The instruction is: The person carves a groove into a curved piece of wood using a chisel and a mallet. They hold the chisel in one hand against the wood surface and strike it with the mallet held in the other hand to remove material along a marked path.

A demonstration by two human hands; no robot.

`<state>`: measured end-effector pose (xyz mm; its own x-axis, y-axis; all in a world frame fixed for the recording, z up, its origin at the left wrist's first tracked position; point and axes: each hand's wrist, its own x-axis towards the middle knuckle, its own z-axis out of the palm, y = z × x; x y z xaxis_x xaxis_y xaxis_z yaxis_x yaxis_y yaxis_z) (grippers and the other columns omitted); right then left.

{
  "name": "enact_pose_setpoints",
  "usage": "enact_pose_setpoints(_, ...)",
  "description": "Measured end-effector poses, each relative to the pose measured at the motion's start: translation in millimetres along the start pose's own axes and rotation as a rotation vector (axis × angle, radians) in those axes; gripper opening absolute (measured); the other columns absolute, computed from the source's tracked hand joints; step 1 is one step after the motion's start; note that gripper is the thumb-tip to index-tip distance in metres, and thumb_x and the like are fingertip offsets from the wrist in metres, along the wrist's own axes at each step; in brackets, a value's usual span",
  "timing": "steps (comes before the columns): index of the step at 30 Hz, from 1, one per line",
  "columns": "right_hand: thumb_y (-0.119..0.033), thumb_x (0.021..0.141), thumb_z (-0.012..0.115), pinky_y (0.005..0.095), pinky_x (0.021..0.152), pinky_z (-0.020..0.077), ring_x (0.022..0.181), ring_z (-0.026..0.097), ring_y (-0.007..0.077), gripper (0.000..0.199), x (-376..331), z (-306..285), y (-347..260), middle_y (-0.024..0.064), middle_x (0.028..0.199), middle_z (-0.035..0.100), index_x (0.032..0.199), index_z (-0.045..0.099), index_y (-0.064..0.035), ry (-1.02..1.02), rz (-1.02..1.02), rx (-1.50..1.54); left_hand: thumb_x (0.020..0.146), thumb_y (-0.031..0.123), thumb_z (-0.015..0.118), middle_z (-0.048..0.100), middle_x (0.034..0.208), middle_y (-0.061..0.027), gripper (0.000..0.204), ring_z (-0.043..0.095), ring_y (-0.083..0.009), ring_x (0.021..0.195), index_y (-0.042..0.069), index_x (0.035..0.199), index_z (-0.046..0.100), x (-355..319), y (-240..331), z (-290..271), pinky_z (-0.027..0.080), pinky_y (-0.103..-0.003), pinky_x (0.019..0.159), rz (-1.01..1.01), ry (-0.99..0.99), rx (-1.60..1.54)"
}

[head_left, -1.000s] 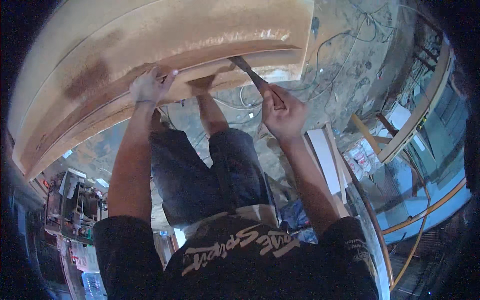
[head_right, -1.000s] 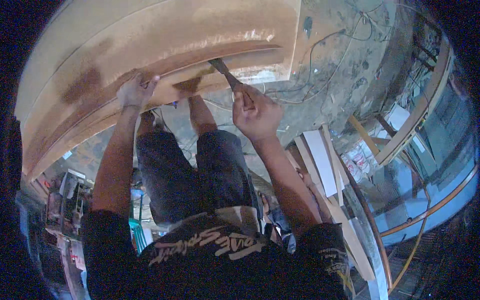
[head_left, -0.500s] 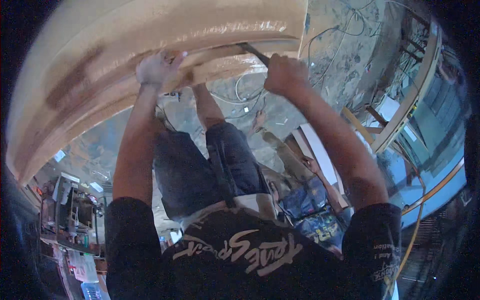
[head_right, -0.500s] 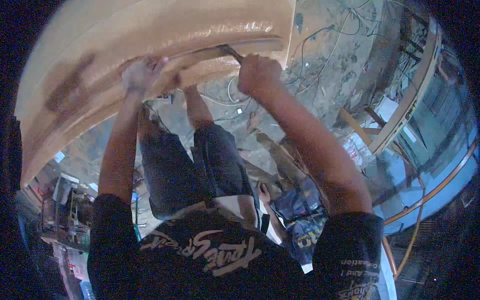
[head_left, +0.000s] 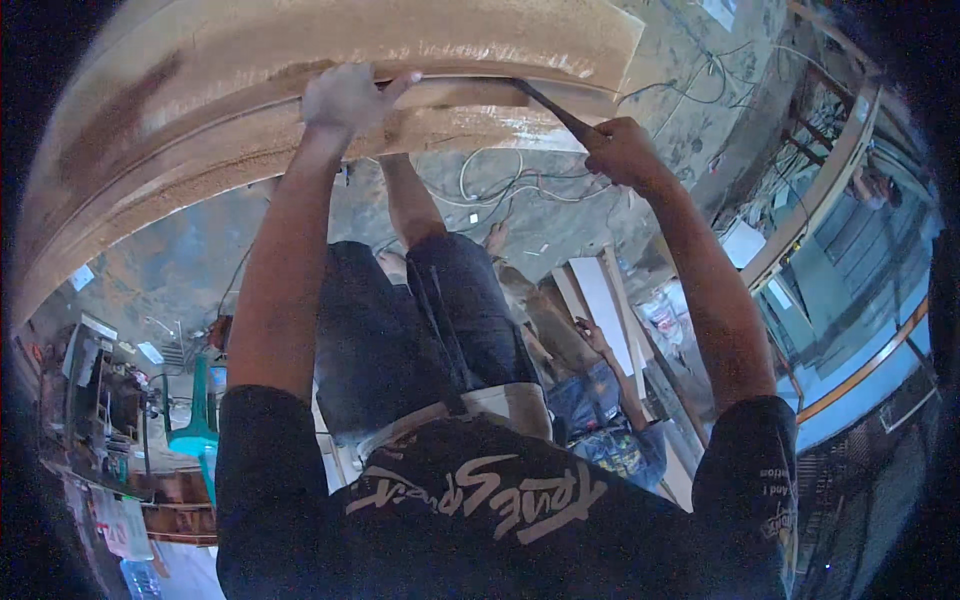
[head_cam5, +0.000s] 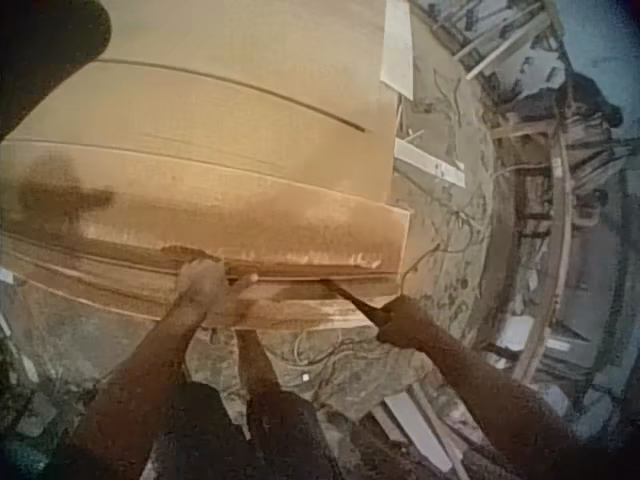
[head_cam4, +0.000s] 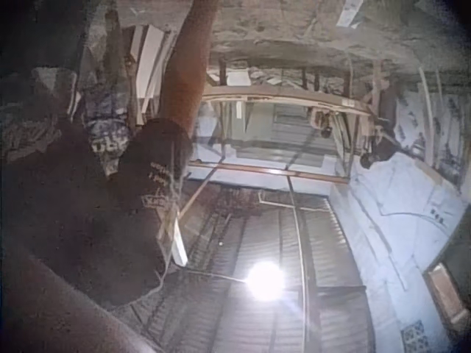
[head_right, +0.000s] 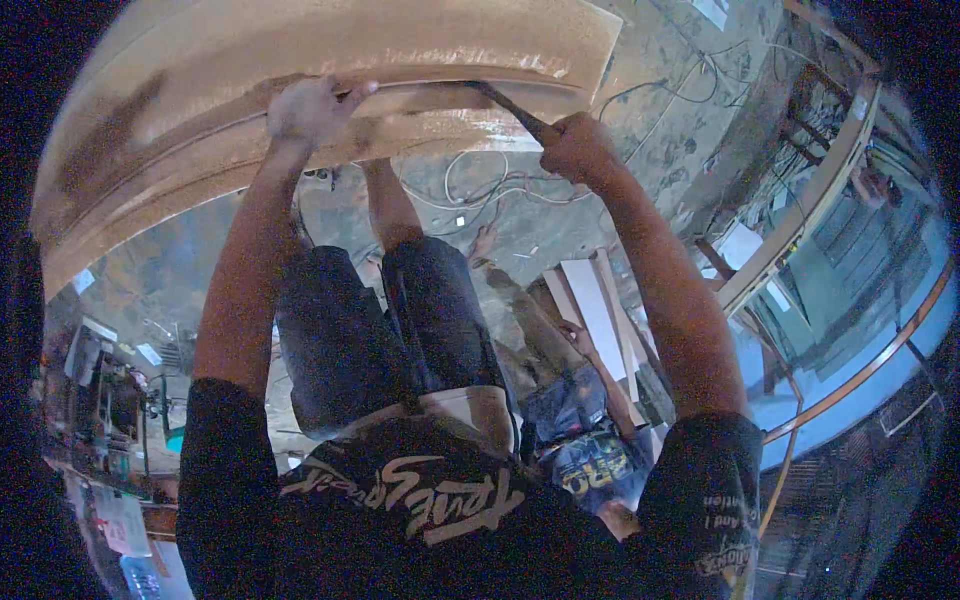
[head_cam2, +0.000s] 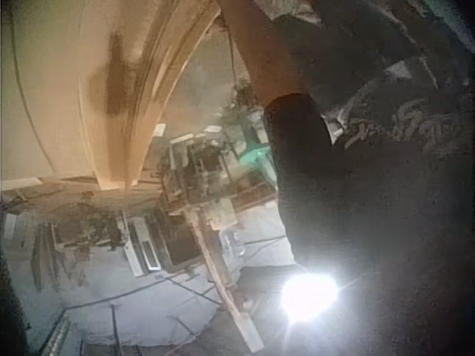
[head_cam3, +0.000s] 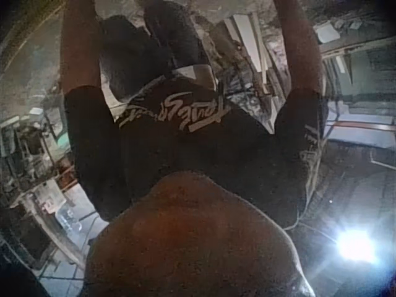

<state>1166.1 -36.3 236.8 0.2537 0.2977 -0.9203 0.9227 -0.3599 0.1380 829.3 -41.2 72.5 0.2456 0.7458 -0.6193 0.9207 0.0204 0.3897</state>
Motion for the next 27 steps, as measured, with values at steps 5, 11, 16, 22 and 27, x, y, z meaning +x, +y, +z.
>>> enact_pose_setpoints(5, -0.02, 0.075, 0.067, 0.0451, 0.066, 0.0603, 0.064, 0.07, 0.032, 0.035, 15, -28, -3, 0.0192, 0.087, 0.071, 0.102, 0.065, 0.0035, -0.016, -0.264, -0.429, 0.082, 0.087, 0.039, 0.073, 0.085, -0.0199, 0.084, 0.073, -0.038, 0.085, 0.016, 0.107, 0.076, 7, 4, -3, 0.058, -0.051, 0.077, 0.025, 0.03, 0.007)
enact_pose_setpoints(11, -0.031, 0.085, 0.064, 0.0398, 0.05, 0.0571, 0.054, 0.062, 0.0214, 0.031, 27, -106, -74, 0.0097, 0.076, 0.066, 0.095, 0.065, -0.0013, -0.354, 0.085, -0.489, 0.081, 0.089, 0.036, 0.073, 0.082, -0.0205, 0.089, 0.073, -0.0398, 0.081, 0.013, 0.107, 0.076, 20, -2, -2, 0.058, -0.051, 0.075, 0.006, 0.057, 0.061)
enact_pose_setpoints(16, -0.017, 0.077, 0.06, 0.0513, 0.088, 0.0556, 0.094, 0.068, 0.0434, 0.044, -24, 42, -19, 0.0243, 0.103, 0.069, 0.119, 0.066, -0.0028, 0.241, -0.254, -0.544, 0.081, 0.088, 0.039, 0.073, 0.091, -0.0223, 0.092, 0.072, -0.0391, 0.091, 0.007, 0.104, 0.075, 3, -2, -15, 0.057, -0.05, 0.079, -0.033, 0.027, 0.029)
enact_pose_setpoints(22, -0.017, 0.078, 0.064, 0.0472, 0.072, 0.0599, 0.078, 0.072, 0.0387, 0.039, 17, -33, -44, 0.0229, 0.085, 0.071, 0.114, 0.067, -0.002, 0.225, -0.44, -0.707, 0.081, 0.087, 0.041, 0.074, 0.083, -0.0182, 0.087, 0.073, -0.0372, 0.085, 0.009, 0.092, 0.078, 21, -5, 0, 0.057, -0.051, 0.078, -0.018, 0.125, 0.023)
enact_pose_setpoints(27, -0.026, 0.086, 0.065, 0.0413, 0.053, 0.0593, 0.056, 0.072, 0.0279, 0.036, 6, -58, -107, 0.019, 0.065, 0.068, 0.089, 0.067, 0.0099, -0.14, -0.181, -0.419, 0.078, 0.07, 0.066, 0.065, 0.126, -0.0171, 0.079, 0.062, -0.0326, 0.117, 0.005, 0.122, 0.065, -6, -8, -3, 0.048, -0.046, 0.1, 0.366, 0.284, 0.016)
